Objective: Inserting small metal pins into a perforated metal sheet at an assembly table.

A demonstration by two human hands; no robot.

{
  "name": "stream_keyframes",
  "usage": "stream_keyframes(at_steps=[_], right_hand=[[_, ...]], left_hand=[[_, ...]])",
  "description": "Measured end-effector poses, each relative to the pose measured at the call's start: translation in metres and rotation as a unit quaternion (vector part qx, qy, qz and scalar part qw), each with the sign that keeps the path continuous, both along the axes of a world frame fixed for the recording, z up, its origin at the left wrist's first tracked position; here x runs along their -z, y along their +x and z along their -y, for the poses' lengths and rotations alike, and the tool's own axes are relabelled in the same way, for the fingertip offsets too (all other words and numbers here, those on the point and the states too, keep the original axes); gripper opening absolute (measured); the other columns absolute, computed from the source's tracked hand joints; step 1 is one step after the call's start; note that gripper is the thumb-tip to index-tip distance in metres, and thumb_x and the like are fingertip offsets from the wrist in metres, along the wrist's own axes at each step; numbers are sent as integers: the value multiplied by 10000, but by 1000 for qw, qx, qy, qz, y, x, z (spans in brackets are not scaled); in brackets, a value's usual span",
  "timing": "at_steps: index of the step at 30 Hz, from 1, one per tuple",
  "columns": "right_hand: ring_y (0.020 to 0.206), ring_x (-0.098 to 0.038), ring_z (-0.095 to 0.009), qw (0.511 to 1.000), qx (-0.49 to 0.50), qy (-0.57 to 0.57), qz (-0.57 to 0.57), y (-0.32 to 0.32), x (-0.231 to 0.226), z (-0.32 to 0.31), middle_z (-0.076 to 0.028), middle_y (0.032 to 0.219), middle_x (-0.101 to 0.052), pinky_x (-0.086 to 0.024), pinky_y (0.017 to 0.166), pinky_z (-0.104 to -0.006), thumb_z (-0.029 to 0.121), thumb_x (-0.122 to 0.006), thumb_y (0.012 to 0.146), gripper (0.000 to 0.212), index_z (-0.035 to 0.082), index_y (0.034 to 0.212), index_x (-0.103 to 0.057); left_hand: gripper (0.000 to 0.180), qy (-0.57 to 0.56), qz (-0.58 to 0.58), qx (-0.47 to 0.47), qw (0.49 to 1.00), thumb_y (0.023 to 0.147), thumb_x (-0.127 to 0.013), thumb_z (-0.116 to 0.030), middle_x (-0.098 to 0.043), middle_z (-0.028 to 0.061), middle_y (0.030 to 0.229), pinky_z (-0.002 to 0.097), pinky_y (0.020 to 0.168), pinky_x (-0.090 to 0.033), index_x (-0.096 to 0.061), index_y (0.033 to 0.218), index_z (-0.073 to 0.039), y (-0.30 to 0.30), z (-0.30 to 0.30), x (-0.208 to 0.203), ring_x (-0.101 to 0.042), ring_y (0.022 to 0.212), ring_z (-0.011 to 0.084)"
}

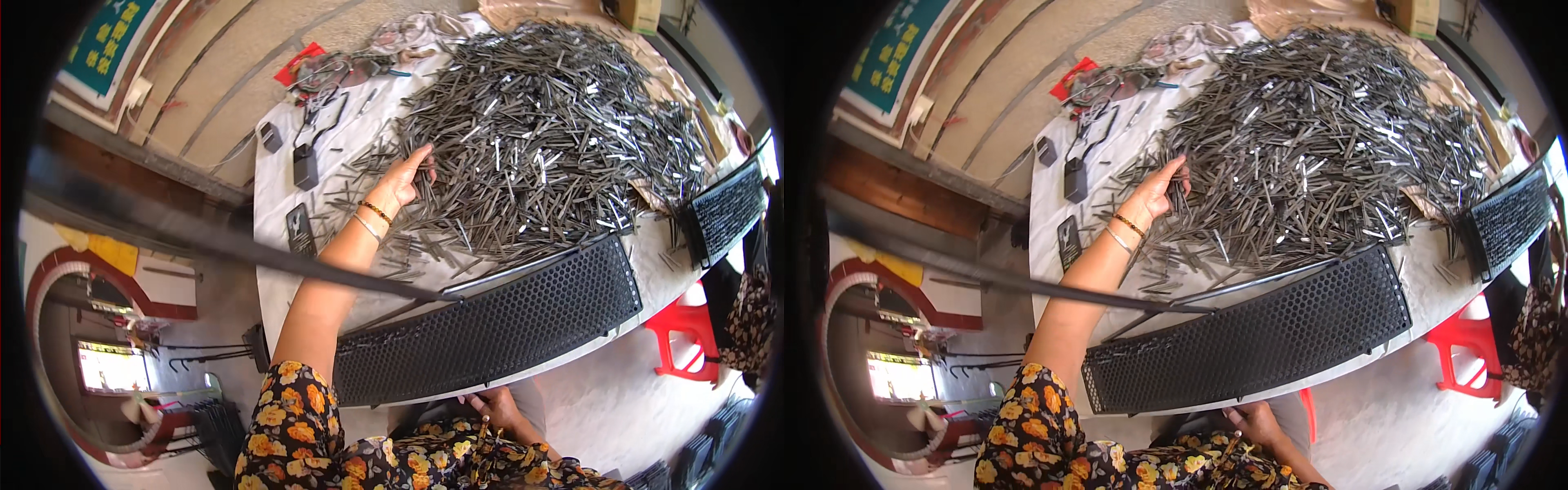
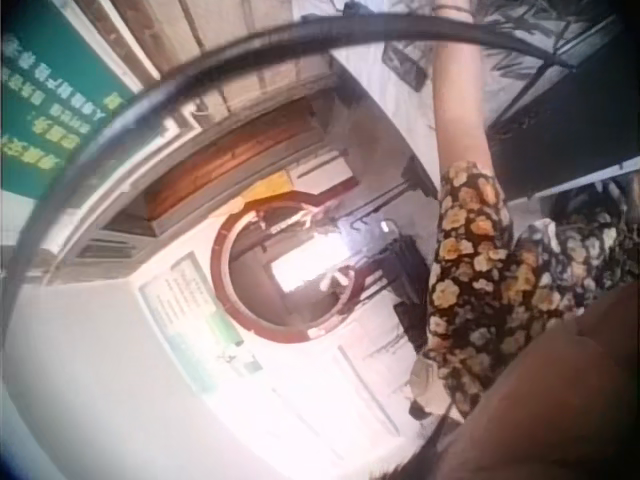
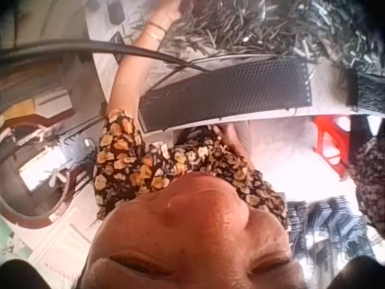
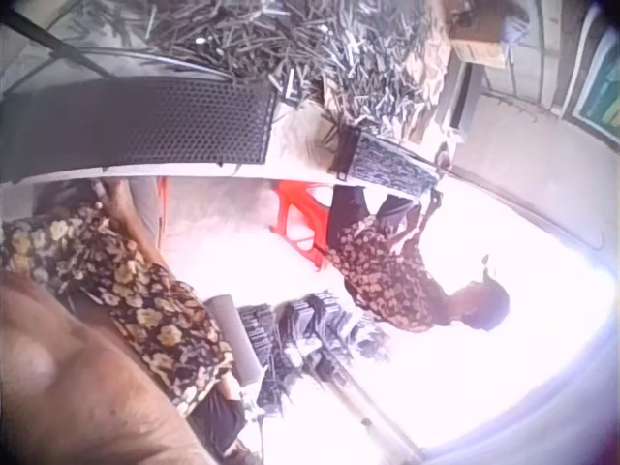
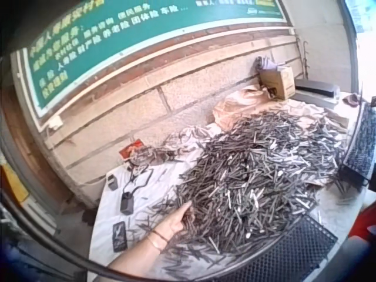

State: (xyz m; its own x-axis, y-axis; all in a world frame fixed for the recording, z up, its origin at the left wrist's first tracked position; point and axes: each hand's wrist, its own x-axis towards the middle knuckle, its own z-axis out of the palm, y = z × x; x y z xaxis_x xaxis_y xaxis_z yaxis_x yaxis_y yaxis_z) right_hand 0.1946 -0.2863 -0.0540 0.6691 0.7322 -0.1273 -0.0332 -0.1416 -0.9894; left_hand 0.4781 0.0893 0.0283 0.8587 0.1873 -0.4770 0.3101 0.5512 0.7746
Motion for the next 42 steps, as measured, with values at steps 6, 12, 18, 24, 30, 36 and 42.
stream_keyframes(at_steps=[6, 12, 18, 24, 30, 36, 42], right_hand=[[708, -667, -300, 997, -6, -32, 69, -7, -13, -9, -189, 770, -664, -503, 641, -341, 85, -620, 844, 112, -11, 858, -677], [703, -661, -315, 992, -27, -82, 95, -18, -11, -20, -187, 760, -661, -502, 634, -347, 82, -627, 832, 109, -17, 847, -673], [722, -663, -316, 986, -39, -99, 130, -22, -7, -26, -180, 769, -666, -505, 649, -351, 86, -636, 829, 107, -8, 849, -682], [753, -659, -310, 982, -55, -141, 113, -23, -3, -32, -164, 802, -672, -499, 680, -358, 81, -645, 818, 99, 6, 868, -685], [762, -646, -319, 975, -70, -139, 159, -23, 5, -33, -153, 816, -665, -494, 693, -368, 86, -653, 805, 111, 25, 894, -677], [798, -640, -323, 975, -71, -142, 154, -23, 6, -34, -157, 845, -659, -493, 718, -391, 78, -647, 791, 111, 21, 883, -672], [831, -636, -350, 969, -89, -168, 160, -22, 11, -29, -168, 870, -657, -496, 733, -392, 90, -644, 779, 148, 10, 901, -666]], left_hand=[[363, 67, -7, -95, 993, 731, -783, -398, -567, 39, 644, 304, 465, -444, -574, 717, -102, -60, -54, 10, -544, 521, 179], [262, 141, 27, -182, 973, 775, -768, -230, -605, 43, 711, 302, 512, -474, -582, 840, -57, -124, -73, 16, -571, 579, 153], [274, 359, 178, -274, 874, 780, -757, -202, -607, 16, 728, 267, 574, -455, -555, 847, -30, -153, -89, 30, -546, 617, 105], [307, 451, 179, -284, 827, 755, -778, -215, -581, 0, 716, 255, 600, -450, -553, 831, -19, -168, -80, 56, -507, 634, 87], [272, 457, 169, -239, 840, 753, -773, -207, -559, -13, 677, 251, 579, -436, -580, 802, -21, -167, -72, 62, -475, 614, 73], [269, 530, 124, -202, 814, 771, -750, -208, -552, 4, 638, 267, 555, -424, -567, 793, -11, -167, -70, 59, -458, 582, 86], [271, 497, 212, -211, 815, 803, -727, -198, -595, 34, 717, 283, 574, -441, -550, 899, -17, -155, -60, 63, -501, 611, 108]])
